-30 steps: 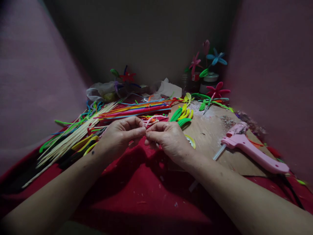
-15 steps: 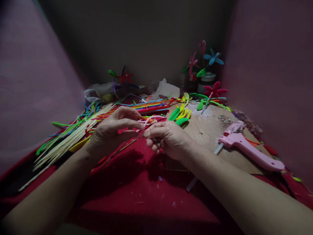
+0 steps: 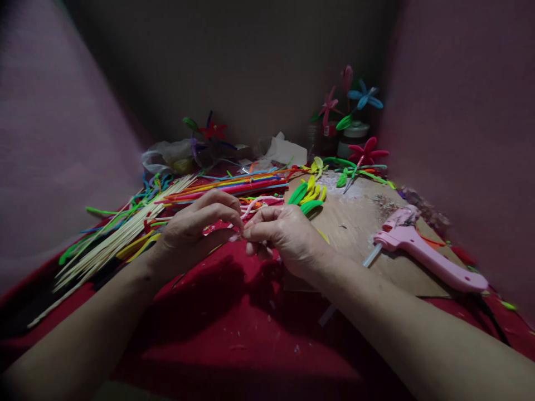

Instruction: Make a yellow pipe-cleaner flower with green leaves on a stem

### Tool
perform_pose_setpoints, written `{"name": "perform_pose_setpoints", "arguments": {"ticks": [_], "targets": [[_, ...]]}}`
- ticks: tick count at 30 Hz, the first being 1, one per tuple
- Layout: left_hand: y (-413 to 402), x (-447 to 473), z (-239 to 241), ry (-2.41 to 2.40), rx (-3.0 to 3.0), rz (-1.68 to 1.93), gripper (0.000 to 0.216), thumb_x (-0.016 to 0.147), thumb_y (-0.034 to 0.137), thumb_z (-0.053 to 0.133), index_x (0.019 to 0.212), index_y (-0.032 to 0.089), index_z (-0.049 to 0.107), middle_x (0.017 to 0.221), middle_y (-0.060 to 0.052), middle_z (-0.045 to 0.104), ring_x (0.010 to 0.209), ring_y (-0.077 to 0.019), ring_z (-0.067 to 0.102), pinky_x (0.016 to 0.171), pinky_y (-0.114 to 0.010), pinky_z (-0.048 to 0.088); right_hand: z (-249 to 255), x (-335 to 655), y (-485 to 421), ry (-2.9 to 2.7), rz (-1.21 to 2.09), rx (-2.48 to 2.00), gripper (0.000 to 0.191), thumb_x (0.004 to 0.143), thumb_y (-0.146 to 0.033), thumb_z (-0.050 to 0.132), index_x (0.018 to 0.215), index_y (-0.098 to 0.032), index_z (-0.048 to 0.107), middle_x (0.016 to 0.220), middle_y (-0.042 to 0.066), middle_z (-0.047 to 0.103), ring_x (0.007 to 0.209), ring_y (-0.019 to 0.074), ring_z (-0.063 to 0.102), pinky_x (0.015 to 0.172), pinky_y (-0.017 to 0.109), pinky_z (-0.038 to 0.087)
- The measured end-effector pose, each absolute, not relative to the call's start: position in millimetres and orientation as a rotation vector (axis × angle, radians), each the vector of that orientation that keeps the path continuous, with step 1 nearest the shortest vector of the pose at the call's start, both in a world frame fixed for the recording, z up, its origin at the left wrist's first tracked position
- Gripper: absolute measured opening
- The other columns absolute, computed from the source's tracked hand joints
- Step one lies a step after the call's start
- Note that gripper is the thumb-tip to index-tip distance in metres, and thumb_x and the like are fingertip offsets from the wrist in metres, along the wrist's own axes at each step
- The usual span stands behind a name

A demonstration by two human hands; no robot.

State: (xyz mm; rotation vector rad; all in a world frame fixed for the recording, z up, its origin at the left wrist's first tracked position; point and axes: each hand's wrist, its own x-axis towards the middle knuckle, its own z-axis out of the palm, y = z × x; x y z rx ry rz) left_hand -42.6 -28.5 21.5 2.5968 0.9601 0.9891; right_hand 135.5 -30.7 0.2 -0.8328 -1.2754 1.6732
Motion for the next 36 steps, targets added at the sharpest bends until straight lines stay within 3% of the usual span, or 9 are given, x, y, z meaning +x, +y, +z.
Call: {"name": "perform_pose_setpoints", "arguments": {"ticks": [10, 14, 17, 19, 22, 26, 29, 33, 36], "targets": [[-37.4, -28.6, 23.1, 1.167, 2.167, 0.859, 0.008, 0.080, 0.021, 0.052, 0.073, 0.017, 0.054, 0.070, -0.001, 0.054, 0.065, -0.0118, 0.047, 0.063, -0.023, 0.039, 0.4, 134.7, -35.5, -1.467, 1.316, -0.911, 0.008, 0.067, -0.015, 0.058, 0.059, -0.016, 0.059, 0.050, -0.002, 0.055, 0.045, 0.0083, 0.045, 0.045, 0.022, 0.036], [-35.3, -26.5, 20.2, 1.086, 1.477, 0.738, 0.012, 0.075, 0.020, 0.053, 0.064, 0.016, 0.051, 0.052, 0.004, 0.043, 0.044, -0.0071, 0.035, 0.043, -0.020, 0.031, -6.2, 134.2, -39.3, -1.770, 0.728, -0.959, 0.013, 0.073, -0.014, 0.052, 0.062, -0.017, 0.060, 0.056, 0.000, 0.057, 0.050, 0.0099, 0.048, 0.051, 0.024, 0.037], [-30.6, -28.0, 17.4, 0.960, 1.003, 0.631, 0.014, 0.069, 0.018, 0.055, 0.058, 0.015, 0.047, 0.050, 0.006, 0.034, 0.039, -0.0048, 0.027, 0.034, -0.017, 0.024, -11.0, 134.8, -41.4, -2.014, 0.231, -0.893, 0.020, 0.077, -0.016, 0.048, 0.060, -0.017, 0.059, 0.057, 0.004, 0.059, 0.054, 0.0128, 0.049, 0.057, 0.027, 0.038], [-28.6, -28.8, 17.2, 0.941, 0.889, 0.579, 0.015, 0.067, 0.018, 0.055, 0.057, 0.015, 0.045, 0.052, 0.006, 0.033, 0.039, -0.0042, 0.027, 0.031, -0.016, 0.022, -12.2, 135.1, -41.4, -2.084, 0.110, -0.853, 0.022, 0.078, -0.018, 0.047, 0.060, -0.017, 0.059, 0.059, 0.006, 0.060, 0.057, 0.0145, 0.051, 0.059, 0.029, 0.038], [-30.2, -27.8, 19.3, 1.017, 1.158, 0.681, 0.012, 0.071, 0.021, 0.055, 0.063, 0.014, 0.051, 0.055, 0.002, 0.043, 0.041, -0.0064, 0.038, 0.034, -0.019, 0.032, -10.5, 135.0, -38.4, -1.981, 0.333, -0.887, 0.018, 0.078, -0.017, 0.048, 0.065, -0.016, 0.061, 0.061, 0.004, 0.060, 0.057, 0.0133, 0.052, 0.058, 0.027, 0.039], [-35.1, -25.9, 20.2, 1.094, 1.798, 1.003, 0.030, 0.070, 0.025, 0.067, 0.097, 0.017, 0.056, 0.087, -0.003, 0.060, 0.072, -0.0123, 0.057, 0.060, -0.023, 0.047, -3.2, 135.6, -32.4, -1.623, 0.968, -0.949, 0.011, 0.074, -0.017, 0.055, 0.064, -0.016, 0.060, 0.057, 0.000, 0.058, 0.052, 0.0097, 0.050, 0.052, 0.023, 0.040], [-35.5, -27.3, 16.6, 1.109, 2.185, 1.007, 0.020, 0.074, 0.022, 0.064, 0.093, 0.017, 0.060, 0.088, -0.003, 0.062, 0.079, -0.0130, 0.057, 0.069, -0.024, 0.045, 0.9, 136.8, -30.3, -1.516, 1.183, -0.942, 0.012, 0.071, -0.020, 0.059, 0.060, -0.015, 0.059, 0.052, -0.002, 0.056, 0.048, 0.0084, 0.048, 0.048, 0.021, 0.039], [-36.3, -28.2, 15.1, 1.176, 2.279, 1.071, 0.005, 0.076, 0.019, 0.059, 0.074, 0.015, 0.062, 0.067, 0.000, 0.059, 0.062, -0.0088, 0.051, 0.061, -0.021, 0.041, -2.5, 137.3, -30.8, -1.623, 1.059, -0.903, 0.011, 0.073, -0.019, 0.057, 0.064, -0.015, 0.061, 0.054, -0.002, 0.057, 0.049, 0.0085, 0.049, 0.048, 0.021, 0.039], [-36.5, -28.4, 18.8, 1.223, 1.859, 0.902, 0.012, 0.077, 0.023, 0.058, 0.068, 0.014, 0.059, 0.054, 0.003, 0.050, 0.047, -0.0060, 0.042, 0.045, -0.018, 0.033, -8.8, 136.7, -32.6, -1.840, 0.587, -0.860, 0.013, 0.075, -0.012, 0.051, 0.066, -0.013, 0.062, 0.057, 0.000, 0.058, 0.051, 0.0093, 0.050, 0.052, 0.022, 0.039]]}}
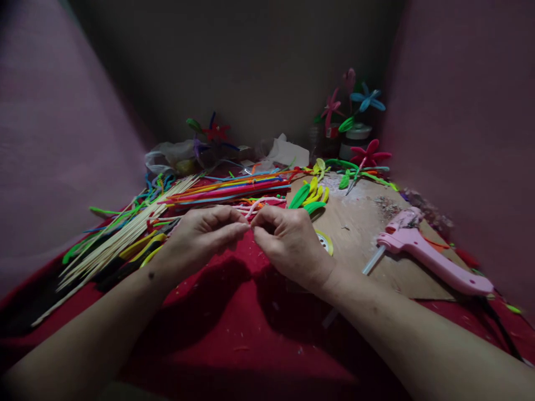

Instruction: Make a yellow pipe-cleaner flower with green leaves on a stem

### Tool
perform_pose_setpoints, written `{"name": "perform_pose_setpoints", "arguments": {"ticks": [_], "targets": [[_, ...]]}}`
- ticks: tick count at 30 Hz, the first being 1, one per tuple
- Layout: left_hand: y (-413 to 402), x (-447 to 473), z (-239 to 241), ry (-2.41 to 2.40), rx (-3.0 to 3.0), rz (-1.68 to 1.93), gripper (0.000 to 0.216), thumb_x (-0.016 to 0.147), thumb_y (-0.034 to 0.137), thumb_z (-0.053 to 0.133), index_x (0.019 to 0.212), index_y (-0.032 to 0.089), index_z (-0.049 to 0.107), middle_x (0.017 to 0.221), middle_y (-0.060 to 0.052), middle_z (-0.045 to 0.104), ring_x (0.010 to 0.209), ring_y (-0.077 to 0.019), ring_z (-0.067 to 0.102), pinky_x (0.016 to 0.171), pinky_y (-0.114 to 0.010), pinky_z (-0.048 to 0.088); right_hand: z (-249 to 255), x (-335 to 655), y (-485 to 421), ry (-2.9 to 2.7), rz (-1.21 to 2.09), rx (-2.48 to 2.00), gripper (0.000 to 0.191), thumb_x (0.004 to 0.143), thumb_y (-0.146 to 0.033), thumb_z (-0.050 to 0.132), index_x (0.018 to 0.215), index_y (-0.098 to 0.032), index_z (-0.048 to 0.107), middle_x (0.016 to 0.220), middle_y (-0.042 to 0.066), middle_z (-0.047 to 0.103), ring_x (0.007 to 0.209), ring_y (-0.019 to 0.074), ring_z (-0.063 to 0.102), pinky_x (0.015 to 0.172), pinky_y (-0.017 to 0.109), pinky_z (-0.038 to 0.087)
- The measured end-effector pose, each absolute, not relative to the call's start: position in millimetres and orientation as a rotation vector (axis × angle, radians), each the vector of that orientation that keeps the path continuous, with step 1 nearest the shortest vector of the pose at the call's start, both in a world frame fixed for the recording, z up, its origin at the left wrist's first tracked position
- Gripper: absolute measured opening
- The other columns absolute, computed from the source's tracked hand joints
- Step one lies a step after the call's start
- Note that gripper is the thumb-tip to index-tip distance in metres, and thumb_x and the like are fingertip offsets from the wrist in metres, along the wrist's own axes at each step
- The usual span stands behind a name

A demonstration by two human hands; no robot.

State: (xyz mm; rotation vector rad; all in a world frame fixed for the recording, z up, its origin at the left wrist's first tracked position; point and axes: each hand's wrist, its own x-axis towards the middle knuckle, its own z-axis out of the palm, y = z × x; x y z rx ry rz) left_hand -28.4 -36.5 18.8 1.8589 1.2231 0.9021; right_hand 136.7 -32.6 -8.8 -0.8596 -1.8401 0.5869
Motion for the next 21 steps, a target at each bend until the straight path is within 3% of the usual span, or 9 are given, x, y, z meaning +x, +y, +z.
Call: {"name": "perform_pose_setpoints", "arguments": {"ticks": [3, 6, 8, 10, 13, 16, 19, 21], "targets": [[-31.4, -33.0, 21.5, 1.150, 1.323, 0.650, 0.017, 0.074, 0.024, 0.059, 0.062, 0.014, 0.052, 0.049, 0.004, 0.044, 0.037, -0.0036, 0.031, 0.034, -0.016, 0.021, -13.5, 136.1, -34.2, -2.052, 0.051, -0.759, 0.020, 0.077, -0.010, 0.047, 0.064, -0.011, 0.061, 0.058, 0.005, 0.059, 0.054, 0.0122, 0.050, 0.055, 0.026, 0.038], [-23.3, -40.4, 21.3, 1.060, 1.018, 0.485, 0.017, 0.070, 0.024, 0.059, 0.061, 0.014, 0.048, 0.050, 0.005, 0.041, 0.033, -0.0021, 0.025, 0.030, -0.015, 0.014, -14.4, 136.9, -33.7, -2.111, -0.157, -0.736, 0.025, 0.079, -0.012, 0.044, 0.061, -0.012, 0.061, 0.056, 0.006, 0.058, 0.054, 0.0137, 0.049, 0.055, 0.028, 0.037], [-19.9, -43.2, 20.8, 1.074, 1.040, 0.519, 0.017, 0.072, 0.026, 0.057, 0.063, 0.014, 0.049, 0.050, 0.004, 0.041, 0.033, -0.0030, 0.028, 0.030, -0.015, 0.017, -12.7, 138.1, -32.0, -2.035, 0.000, -0.818, 0.021, 0.077, -0.012, 0.047, 0.062, -0.012, 0.061, 0.056, 0.005, 0.057, 0.054, 0.0128, 0.048, 0.055, 0.027, 0.037], [-19.6, -42.4, 19.9, 1.166, 1.251, 0.727, 0.018, 0.076, 0.029, 0.055, 0.066, 0.014, 0.051, 0.054, 0.003, 0.046, 0.038, -0.0049, 0.037, 0.033, -0.016, 0.026, -9.3, 139.0, -30.1, -1.875, 0.366, -0.923, 0.016, 0.075, -0.012, 0.049, 0.064, -0.013, 0.061, 0.056, 0.002, 0.057, 0.053, 0.0113, 0.049, 0.054, 0.025, 0.038], [-23.4, -36.7, 16.2, 1.250, 1.829, 1.123, 0.018, 0.078, 0.031, 0.058, 0.084, 0.015, 0.056, 0.073, -0.001, 0.057, 0.059, -0.0094, 0.052, 0.050, -0.020, 0.043, -3.4, 139.0, -27.9, -1.593, 0.943, -1.018, 0.013, 0.072, -0.013, 0.052, 0.062, -0.015, 0.059, 0.053, 0.000, 0.056, 0.049, 0.0094, 0.048, 0.049, 0.023, 0.037], [-27.1, -31.4, 8.8, 1.141, 2.496, 1.233, 0.022, 0.077, 0.027, 0.063, 0.096, 0.017, 0.058, 0.093, -0.006, 0.060, 0.082, -0.0136, 0.056, 0.068, -0.024, 0.047, -0.3, 138.4, -26.3, -1.454, 1.239, -1.007, 0.014, 0.068, -0.014, 0.055, 0.055, -0.015, 0.057, 0.050, -0.001, 0.055, 0.045, 0.0080, 0.045, 0.045, 0.022, 0.034], [-27.6, -31.1, 2.9, 1.022, 2.890, 1.196, 0.008, 0.084, 0.023, 0.055, 0.084, 0.016, 0.059, 0.082, -0.004, 0.061, 0.077, -0.0121, 0.056, 0.069, -0.024, 0.045, -1.5, 138.6, -24.1, -1.448, 1.402, -0.976, 0.012, 0.064, -0.013, 0.057, 0.052, -0.015, 0.058, 0.048, -0.001, 0.055, 0.042, 0.0070, 0.043, 0.043, 0.022, 0.032], [-26.8, -33.1, 2.4, 0.983, 3.029, 1.163, 0.012, 0.086, 0.020, 0.050, 0.079, 0.016, 0.059, 0.072, -0.003, 0.061, 0.069, -0.0109, 0.054, 0.065, -0.023, 0.044, -3.5, 139.3, -22.1, -1.442, 1.484, -0.978, 0.008, 0.063, -0.014, 0.059, 0.055, -0.014, 0.060, 0.048, -0.001, 0.057, 0.041, 0.0066, 0.042, 0.042, 0.022, 0.031]]}}
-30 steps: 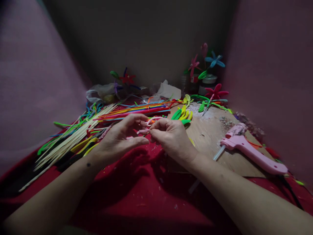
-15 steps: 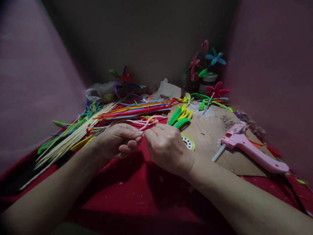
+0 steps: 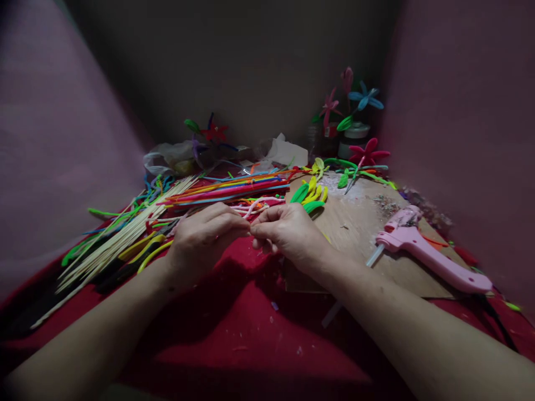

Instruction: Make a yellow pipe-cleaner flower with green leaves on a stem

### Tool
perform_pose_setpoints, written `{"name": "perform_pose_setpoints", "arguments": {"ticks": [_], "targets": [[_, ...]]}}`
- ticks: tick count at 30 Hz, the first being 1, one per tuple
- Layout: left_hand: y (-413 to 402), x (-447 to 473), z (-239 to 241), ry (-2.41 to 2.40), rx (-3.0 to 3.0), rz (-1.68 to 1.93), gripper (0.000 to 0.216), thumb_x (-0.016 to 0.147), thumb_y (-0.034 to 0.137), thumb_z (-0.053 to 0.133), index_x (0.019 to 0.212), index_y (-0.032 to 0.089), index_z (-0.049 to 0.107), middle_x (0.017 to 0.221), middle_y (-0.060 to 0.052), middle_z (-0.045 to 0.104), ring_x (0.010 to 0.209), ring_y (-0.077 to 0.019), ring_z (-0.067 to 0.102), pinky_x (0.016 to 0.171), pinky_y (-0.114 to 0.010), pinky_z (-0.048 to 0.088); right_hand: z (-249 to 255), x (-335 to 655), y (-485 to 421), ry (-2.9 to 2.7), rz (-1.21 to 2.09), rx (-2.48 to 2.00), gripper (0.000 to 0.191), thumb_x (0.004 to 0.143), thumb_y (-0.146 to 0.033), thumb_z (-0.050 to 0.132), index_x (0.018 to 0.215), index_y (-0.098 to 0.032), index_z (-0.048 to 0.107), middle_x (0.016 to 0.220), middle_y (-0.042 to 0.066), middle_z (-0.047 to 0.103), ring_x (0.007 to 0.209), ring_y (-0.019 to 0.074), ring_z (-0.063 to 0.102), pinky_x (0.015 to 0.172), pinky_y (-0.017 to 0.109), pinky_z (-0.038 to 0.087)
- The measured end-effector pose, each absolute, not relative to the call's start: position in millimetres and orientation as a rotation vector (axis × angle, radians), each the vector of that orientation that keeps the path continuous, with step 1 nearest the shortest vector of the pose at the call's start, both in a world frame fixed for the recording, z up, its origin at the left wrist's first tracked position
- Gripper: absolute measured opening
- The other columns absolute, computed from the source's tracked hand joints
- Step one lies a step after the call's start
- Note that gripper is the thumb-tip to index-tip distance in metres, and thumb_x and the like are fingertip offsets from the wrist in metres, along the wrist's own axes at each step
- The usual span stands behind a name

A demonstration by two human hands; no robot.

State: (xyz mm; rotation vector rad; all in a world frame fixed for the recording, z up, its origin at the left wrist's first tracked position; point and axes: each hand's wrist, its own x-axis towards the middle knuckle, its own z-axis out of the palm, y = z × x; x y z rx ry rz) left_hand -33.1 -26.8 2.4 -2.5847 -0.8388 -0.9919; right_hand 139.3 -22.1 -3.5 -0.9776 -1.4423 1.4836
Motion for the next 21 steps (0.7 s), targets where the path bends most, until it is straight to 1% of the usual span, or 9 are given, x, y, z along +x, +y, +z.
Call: {"name": "perform_pose_setpoints", "arguments": {"ticks": [2, 5, 8, 12, 15, 17, 19, 21], "targets": [[-25.7, -35.7, 3.8, -0.798, -2.569, -0.884, 0.015, 0.087, 0.018, 0.048, 0.077, 0.016, 0.059, 0.071, -0.003, 0.061, 0.066, -0.0110, 0.052, 0.063, -0.023, 0.042, -5.8, 140.2, -19.6, -1.433, 1.539, -0.969, 0.006, 0.063, -0.016, 0.062, 0.057, -0.014, 0.062, 0.049, -0.001, 0.058, 0.040, 0.0062, 0.042, 0.043, 0.022, 0.031], [-23.4, -39.0, 4.9, -0.802, -2.570, -0.783, 0.016, 0.087, 0.016, 0.046, 0.077, 0.015, 0.058, 0.071, -0.003, 0.062, 0.065, -0.0115, 0.052, 0.062, -0.023, 0.041, -8.9, 141.5, -15.4, -1.454, 1.579, -0.956, 0.010, 0.063, -0.020, 0.065, 0.056, -0.014, 0.061, 0.050, -0.001, 0.058, 0.041, 0.0062, 0.043, 0.043, 0.022, 0.031], [-20.9, -40.3, 2.2, -0.848, -2.594, -0.808, 0.015, 0.087, 0.016, 0.046, 0.079, 0.015, 0.058, 0.072, -0.003, 0.062, 0.067, -0.0119, 0.054, 0.064, -0.024, 0.043, -10.9, 142.7, -12.0, -1.485, 1.554, -0.966, 0.014, 0.064, -0.023, 0.066, 0.055, -0.014, 0.061, 0.050, -0.001, 0.058, 0.041, 0.0067, 0.044, 0.043, 0.023, 0.031], [-21.3, -39.0, -1.0, -0.955, -2.666, -0.850, 0.016, 0.088, 0.018, 0.044, 0.083, 0.016, 0.059, 0.076, -0.002, 0.066, 0.070, -0.0112, 0.058, 0.069, -0.023, 0.044, -12.0, 143.5, -10.5, -1.495, 1.515, -0.963, 0.015, 0.064, -0.020, 0.065, 0.052, -0.014, 0.061, 0.048, -0.001, 0.056, 0.041, 0.0067, 0.044, 0.044, 0.023, 0.031], [-24.4, -36.6, 1.2, -1.132, -2.727, -0.882, 0.014, 0.086, 0.017, 0.047, 0.081, 0.015, 0.060, 0.074, -0.002, 0.065, 0.066, -0.0104, 0.058, 0.064, -0.021, 0.043, -12.8, 143.1, -10.0, -1.374, 1.588, -0.927, 0.010, 0.063, -0.019, 0.067, 0.056, -0.013, 0.063, 0.049, -0.001, 0.058, 0.041, 0.0064, 0.045, 0.044, 0.022, 0.031], [-26.4, -35.0, 3.5, -1.316, -2.733, -0.985, 0.012, 0.083, 0.018, 0.050, 0.078, 0.014, 0.061, 0.067, 0.000, 0.063, 0.059, -0.0087, 0.054, 0.058, -0.020, 0.041, -13.5, 142.6, -9.3, -1.218, 1.661, -0.835, 0.006, 0.060, -0.017, 0.070, 0.063, -0.014, 0.065, 0.055, -0.001, 0.061, 0.044, 0.0068, 0.049, 0.046, 0.021, 0.035], [-27.6, -33.4, 5.6, -1.537, -2.729, -1.121, 0.013, 0.082, 0.020, 0.051, 0.074, 0.014, 0.061, 0.059, 0.002, 0.058, 0.051, -0.0070, 0.048, 0.052, -0.019, 0.038, -14.5, 141.9, -8.7, -1.086, 1.725, -0.740, 0.016, 0.056, -0.014, 0.074, 0.070, -0.015, 0.067, 0.063, 0.000, 0.065, 0.051, 0.0080, 0.054, 0.052, 0.022, 0.039], [-28.4, -31.3, 7.1, -1.768, -2.735, -1.251, 0.017, 0.082, 0.024, 0.051, 0.070, 0.014, 0.060, 0.053, 0.004, 0.053, 0.047, -0.0062, 0.042, 0.048, -0.018, 0.035, -15.7, 140.2, -8.9, -1.014, 1.795, -0.716, 0.021, 0.053, -0.011, 0.076, 0.072, -0.015, 0.068, 0.066, 0.001, 0.066, 0.055, 0.0098, 0.057, 0.056, 0.024, 0.043]]}}
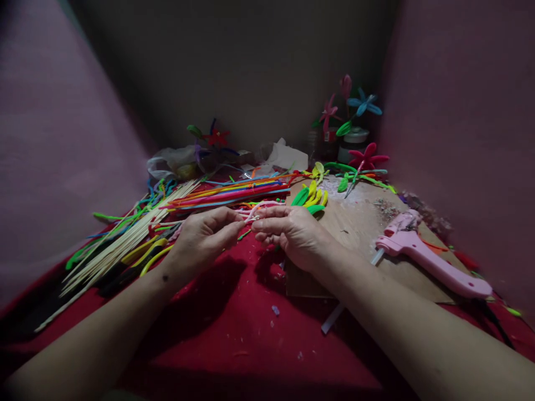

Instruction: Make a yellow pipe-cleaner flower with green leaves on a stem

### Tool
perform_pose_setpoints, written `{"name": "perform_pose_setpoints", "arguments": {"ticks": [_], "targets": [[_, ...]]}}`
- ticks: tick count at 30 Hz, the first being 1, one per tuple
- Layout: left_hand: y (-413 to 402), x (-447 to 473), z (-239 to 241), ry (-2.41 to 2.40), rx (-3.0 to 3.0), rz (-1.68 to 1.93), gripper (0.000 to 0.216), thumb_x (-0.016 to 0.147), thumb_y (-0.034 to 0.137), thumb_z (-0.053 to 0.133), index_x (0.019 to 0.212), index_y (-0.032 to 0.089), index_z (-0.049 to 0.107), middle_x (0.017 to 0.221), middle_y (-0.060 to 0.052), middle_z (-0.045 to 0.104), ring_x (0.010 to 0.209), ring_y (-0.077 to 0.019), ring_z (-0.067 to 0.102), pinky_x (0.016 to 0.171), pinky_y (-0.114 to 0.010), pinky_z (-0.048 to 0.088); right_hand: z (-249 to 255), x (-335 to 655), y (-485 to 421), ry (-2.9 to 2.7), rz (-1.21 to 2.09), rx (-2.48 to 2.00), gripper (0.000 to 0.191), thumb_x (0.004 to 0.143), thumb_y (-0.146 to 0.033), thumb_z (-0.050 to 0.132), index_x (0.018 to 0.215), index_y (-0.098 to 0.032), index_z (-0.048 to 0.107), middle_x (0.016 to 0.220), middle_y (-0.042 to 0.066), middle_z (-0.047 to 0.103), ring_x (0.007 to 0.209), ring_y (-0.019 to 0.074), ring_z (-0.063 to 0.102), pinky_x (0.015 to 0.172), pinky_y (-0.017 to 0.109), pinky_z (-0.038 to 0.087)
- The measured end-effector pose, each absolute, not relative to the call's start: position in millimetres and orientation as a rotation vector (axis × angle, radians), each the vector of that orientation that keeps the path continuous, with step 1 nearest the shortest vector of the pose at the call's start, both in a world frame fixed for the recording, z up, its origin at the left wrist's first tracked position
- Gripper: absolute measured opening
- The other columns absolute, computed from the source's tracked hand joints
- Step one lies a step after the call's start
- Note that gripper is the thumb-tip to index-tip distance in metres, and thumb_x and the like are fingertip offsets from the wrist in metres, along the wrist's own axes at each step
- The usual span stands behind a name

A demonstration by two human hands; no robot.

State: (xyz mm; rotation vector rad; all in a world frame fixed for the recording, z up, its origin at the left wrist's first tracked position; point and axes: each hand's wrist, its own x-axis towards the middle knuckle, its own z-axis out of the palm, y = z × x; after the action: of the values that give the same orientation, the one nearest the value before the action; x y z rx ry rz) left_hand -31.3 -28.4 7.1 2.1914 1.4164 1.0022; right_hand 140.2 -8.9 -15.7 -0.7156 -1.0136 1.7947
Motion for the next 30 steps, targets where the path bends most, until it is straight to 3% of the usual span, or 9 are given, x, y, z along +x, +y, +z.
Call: {"name": "perform_pose_setpoints", "arguments": {"ticks": [9, 19, 30], "targets": [[-35.3, -14.9, 6.4, 1.268, 1.607, 1.021, 0.017, 0.079, 0.028, 0.055, 0.070, 0.013, 0.055, 0.055, 0.003, 0.053, 0.045, -0.0048, 0.045, 0.042, -0.015, 0.033, -21.4, 128.1, -16.8, -0.925, 1.841, -0.702, 0.014, 0.058, -0.019, 0.077, 0.069, -0.012, 0.071, 0.062, 0.002, 0.065, 0.054, 0.0085, 0.055, 0.054, 0.022, 0.042], [-33.9, -14.0, -2.2, 1.221, 1.670, 1.056, 0.015, 0.081, 0.026, 0.054, 0.074, 0.014, 0.056, 0.056, 0.003, 0.055, 0.046, -0.0051, 0.048, 0.046, -0.016, 0.039, -26.1, 126.6, -14.0, -0.934, 1.700, -0.723, 0.016, 0.059, -0.026, 0.076, 0.067, -0.013, 0.070, 0.061, 0.001, 0.063, 0.054, 0.0077, 0.053, 0.056, 0.023, 0.039], [-37.2, -11.8, 2.6, 1.245, 1.624, 1.016, 0.013, 0.077, 0.026, 0.057, 0.071, 0.014, 0.057, 0.053, 0.003, 0.055, 0.045, -0.0059, 0.046, 0.044, -0.017, 0.036, -22.8, 126.7, -17.0, -0.896, 1.656, -0.784, 0.013, 0.057, -0.024, 0.075, 0.062, -0.015, 0.067, 0.058, 0.000, 0.060, 0.052, 0.0088, 0.050, 0.053, 0.023, 0.038]]}}
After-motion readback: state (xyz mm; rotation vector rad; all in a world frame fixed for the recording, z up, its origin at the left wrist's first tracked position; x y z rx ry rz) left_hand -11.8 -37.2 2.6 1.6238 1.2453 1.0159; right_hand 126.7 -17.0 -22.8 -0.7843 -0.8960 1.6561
